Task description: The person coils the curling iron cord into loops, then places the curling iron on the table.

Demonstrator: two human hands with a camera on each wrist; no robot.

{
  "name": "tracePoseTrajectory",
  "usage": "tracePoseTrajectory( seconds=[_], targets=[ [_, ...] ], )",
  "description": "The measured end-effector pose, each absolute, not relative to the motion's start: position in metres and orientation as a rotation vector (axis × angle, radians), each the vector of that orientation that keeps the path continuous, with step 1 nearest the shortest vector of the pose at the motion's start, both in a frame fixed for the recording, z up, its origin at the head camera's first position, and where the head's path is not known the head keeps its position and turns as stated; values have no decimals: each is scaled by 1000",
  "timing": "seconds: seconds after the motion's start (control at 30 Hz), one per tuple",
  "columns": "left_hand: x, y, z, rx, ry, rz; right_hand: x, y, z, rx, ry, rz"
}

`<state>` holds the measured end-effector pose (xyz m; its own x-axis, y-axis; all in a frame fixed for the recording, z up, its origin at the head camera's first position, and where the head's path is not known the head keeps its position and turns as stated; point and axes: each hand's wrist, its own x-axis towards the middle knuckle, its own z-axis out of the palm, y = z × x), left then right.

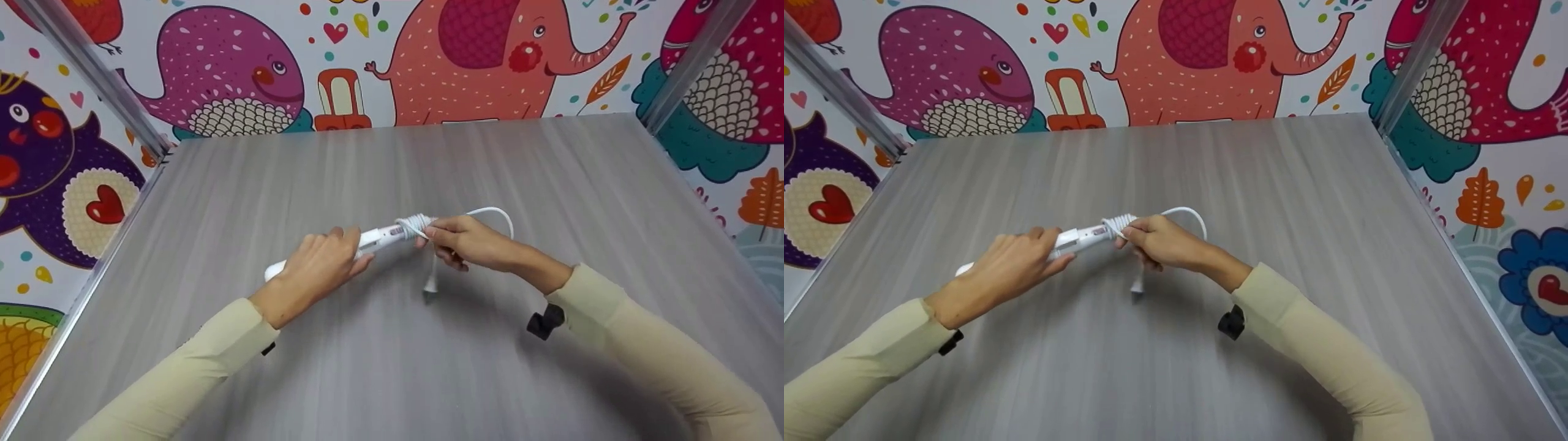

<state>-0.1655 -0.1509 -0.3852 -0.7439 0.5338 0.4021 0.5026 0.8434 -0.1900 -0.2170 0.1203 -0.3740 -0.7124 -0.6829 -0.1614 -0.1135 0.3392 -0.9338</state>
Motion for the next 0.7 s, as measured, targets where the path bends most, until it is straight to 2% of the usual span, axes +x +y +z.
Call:
tracePoseTrajectory(
  seconds=[0.17, 0.33, 0.57, 0.7],
  targets=[
    [-165, -145, -379, -635, -2627, 31, -215, 117, -381, -611, 1815, -1484],
    [-159, -142, -376, -570, -2694, -206, -219, 121, -395, -640, 1857, -1382],
    [-149, -139, -377, -671, -2684, -433, -223, 122, -420, -566, 1714, -1532],
    [-146, -139, -376, -774, -2689, -498, -230, 121, -432, -622, 1595, -1635]
  ],
)
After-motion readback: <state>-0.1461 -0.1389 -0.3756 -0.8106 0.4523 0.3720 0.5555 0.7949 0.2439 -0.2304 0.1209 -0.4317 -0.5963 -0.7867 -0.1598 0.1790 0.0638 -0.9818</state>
